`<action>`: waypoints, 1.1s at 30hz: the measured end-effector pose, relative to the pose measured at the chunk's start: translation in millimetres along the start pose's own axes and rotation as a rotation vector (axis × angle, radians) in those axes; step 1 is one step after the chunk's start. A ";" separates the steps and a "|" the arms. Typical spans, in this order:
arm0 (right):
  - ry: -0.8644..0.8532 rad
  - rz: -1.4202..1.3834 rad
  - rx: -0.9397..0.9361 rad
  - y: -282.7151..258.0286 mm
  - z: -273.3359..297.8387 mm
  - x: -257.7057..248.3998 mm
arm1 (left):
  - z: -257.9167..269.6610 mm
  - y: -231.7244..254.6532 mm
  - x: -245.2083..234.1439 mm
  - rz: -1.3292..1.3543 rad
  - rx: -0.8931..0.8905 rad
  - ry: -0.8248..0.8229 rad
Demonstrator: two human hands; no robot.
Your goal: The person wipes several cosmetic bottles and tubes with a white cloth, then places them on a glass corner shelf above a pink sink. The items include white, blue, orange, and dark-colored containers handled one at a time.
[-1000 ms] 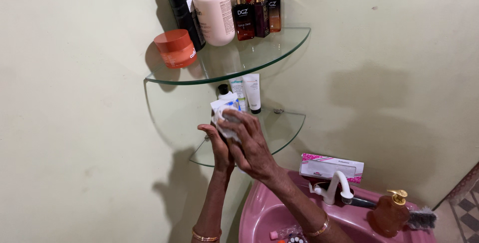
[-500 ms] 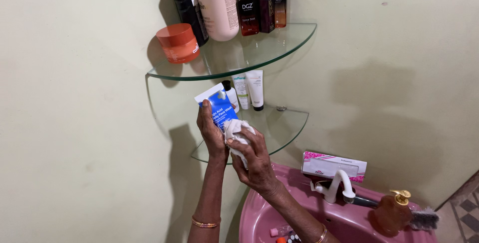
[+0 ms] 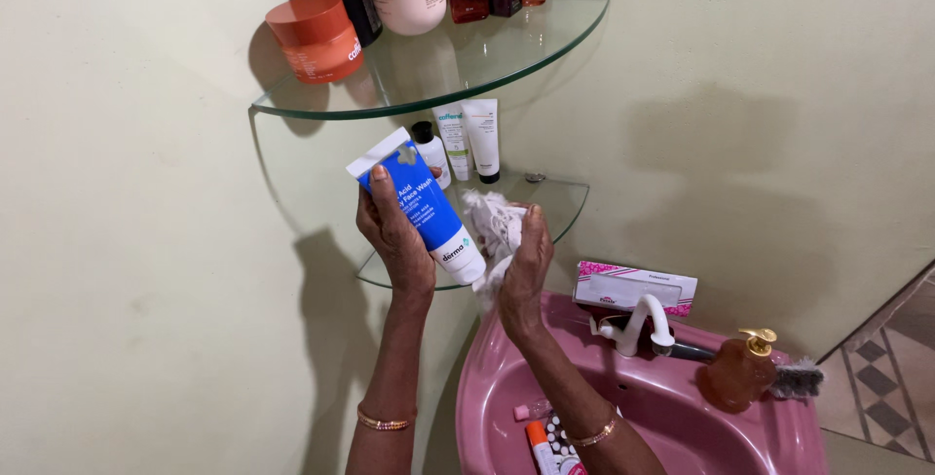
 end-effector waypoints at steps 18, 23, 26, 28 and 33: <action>-0.237 0.082 0.015 42.1 -43.5 13.6 | 18.3 -32.9 -7.4 0.169 -0.074 0.090; -0.324 0.319 -0.008 14.8 -29.8 20.1 | -0.9 14.3 -27.6 -0.149 0.076 0.198; -0.257 0.695 0.174 1.6 -23.9 -2.9 | -12.6 42.9 -22.8 -0.489 0.293 0.017; -0.401 1.105 0.190 9.2 -5.0 -15.3 | -18.9 26.8 -28.4 -0.430 0.209 -0.023; -1.075 1.644 0.298 152.3 102.0 -45.5 | -43.9 -15.9 -29.5 -0.328 0.187 -0.125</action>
Point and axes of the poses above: each hand's wrist, its own z-axis away from the middle knuckle, its own x-axis out of the palm, y = z × x, the point moved 10 cm from there along -z, towards the middle knuckle, and after that the axes turned 15 degrees about x, right-handed, at the moved point
